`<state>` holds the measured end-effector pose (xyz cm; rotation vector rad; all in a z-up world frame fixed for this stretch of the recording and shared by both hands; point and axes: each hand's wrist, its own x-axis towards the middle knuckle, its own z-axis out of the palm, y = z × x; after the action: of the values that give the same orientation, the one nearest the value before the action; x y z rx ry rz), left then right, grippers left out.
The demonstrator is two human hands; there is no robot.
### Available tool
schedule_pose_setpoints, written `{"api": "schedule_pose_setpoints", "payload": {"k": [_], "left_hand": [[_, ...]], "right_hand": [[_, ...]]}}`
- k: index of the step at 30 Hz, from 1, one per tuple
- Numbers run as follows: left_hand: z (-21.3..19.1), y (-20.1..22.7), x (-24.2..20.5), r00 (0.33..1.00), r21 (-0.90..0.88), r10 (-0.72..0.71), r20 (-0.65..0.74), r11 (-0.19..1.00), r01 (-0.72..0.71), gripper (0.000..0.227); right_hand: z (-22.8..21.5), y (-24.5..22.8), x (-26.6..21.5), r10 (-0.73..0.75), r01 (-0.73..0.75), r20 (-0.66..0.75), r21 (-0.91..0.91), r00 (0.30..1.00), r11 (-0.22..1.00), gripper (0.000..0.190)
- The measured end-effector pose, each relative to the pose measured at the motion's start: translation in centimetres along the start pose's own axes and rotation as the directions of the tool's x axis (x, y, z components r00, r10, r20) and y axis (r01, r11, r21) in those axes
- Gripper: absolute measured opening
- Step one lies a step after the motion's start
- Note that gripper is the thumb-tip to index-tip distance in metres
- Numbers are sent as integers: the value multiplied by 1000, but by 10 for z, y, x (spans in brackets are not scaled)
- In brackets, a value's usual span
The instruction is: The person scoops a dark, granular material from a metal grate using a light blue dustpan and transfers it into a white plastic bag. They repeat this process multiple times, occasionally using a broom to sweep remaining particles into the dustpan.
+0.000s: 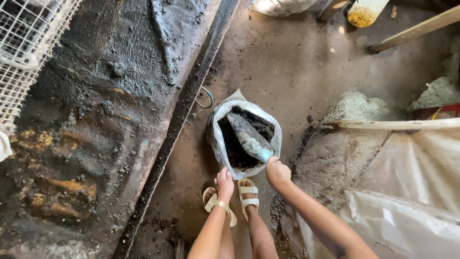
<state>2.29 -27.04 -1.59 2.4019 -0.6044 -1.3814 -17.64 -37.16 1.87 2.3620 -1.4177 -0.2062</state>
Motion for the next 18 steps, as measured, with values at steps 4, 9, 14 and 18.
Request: {"api": "schedule_pose_setpoints", "payload": {"k": [4,9,14,18], "left_hand": [[-5,6,-5,997,-2,-44,68,999,44,48],[3,-2,1,998,51,-44,55,998,41,46],[-2,-11,-11,994,41,-67,90,997,64,47],[1,-38,-5,994,-5,-70,89,998,70,48]], "right_hand": [[46,-18,24,8,-16,101,83,995,996,27],[-3,6,107,-66,-241,800,256,596,936,33],[-62,49,79,-79,-244,667,377,741,893,32],[-75,61,30,45,-439,718,373,694,818,42]]}}
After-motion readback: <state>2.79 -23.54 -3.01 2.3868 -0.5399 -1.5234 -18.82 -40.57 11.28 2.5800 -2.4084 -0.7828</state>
